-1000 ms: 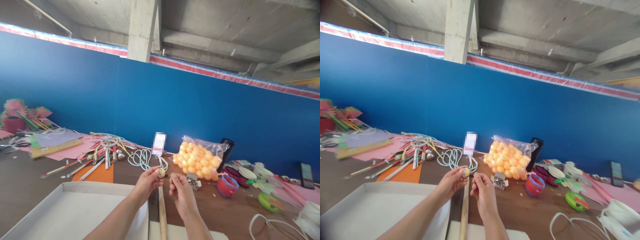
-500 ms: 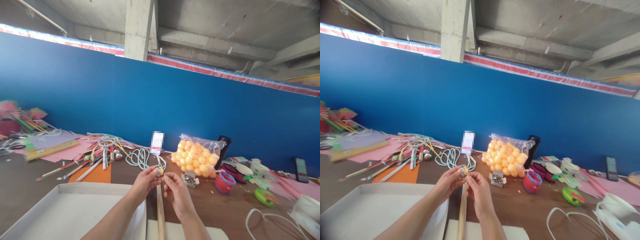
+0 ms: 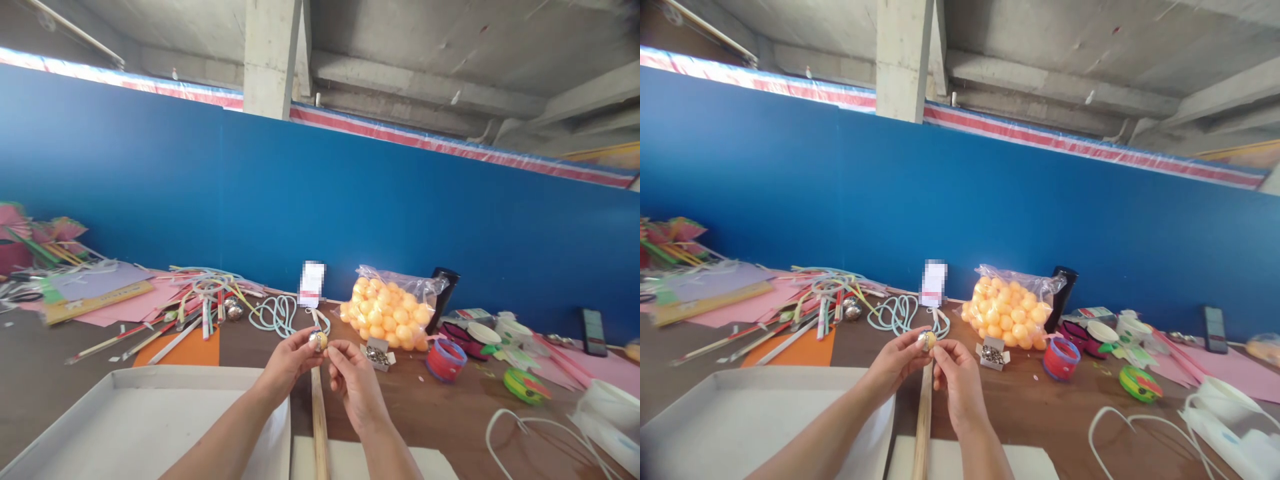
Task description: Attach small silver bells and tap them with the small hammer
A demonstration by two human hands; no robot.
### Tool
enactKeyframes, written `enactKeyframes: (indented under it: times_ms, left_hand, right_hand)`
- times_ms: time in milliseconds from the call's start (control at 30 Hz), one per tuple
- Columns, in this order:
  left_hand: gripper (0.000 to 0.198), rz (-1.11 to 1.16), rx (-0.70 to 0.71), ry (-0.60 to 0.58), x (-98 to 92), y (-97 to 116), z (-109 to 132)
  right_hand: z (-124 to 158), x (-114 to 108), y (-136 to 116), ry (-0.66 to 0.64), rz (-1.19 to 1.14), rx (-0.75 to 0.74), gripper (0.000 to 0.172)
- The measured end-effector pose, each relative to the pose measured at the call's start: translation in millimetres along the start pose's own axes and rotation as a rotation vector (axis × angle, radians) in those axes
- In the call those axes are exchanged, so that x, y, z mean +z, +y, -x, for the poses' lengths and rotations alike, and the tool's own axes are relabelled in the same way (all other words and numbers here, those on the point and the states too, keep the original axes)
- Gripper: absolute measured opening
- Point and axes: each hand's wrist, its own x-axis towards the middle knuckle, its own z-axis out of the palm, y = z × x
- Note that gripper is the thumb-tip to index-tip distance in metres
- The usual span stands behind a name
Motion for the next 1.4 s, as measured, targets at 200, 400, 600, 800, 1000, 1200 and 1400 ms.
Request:
enactKeyframes:
  times_ms: [200, 400, 600, 800, 1000, 1200, 1400]
  left_hand:
    - [0.047, -0.143, 0.042, -0.038, -0.8, -1.5, -1.1]
    - [0.048, -0.308, 0.096, -0.065, -3.9, -3.9, -4.5]
    - [0.046, -0.382, 0.131, -0.094, -3.2, -3.4, -2.9]
    - [0.047, -0.41, 0.137, -0.116, -4.7, -3.3, -2.7]
    - [0.048, -0.433, 0.146, -0.154, -8.9, -5.9, -5.4]
    - [0.05, -0.444, 0.149, -0.15, -8.4, -5.8, -5.8]
    - [0.05, -0.463, 0.158, -0.141, -9.6, -8.0, -6.8]
  right_hand:
    - [-0.7, -2.6, -3.0, -0.009, -0.01, -0.009, 0.02]
    - [-1.3, -4.8, -2.8, -0.008, -0.004, -0.005, 0.019]
    - [-2.0, -6.3, -3.3, 0.005, -0.015, 0.05, 0.021]
    - [-2.9, -9.3, -0.7, -0.003, -0.01, 0.077, 0.021]
    - [-3.9, -9.8, -1.0, -0.004, -0.029, 0.089, 0.019]
    - [-3.6, -9.5, -0.6, -0.006, -0.012, 0.084, 0.018]
    - [-3.3, -9.8, -0.7, -0.006, -0.002, 0.084, 0.018]
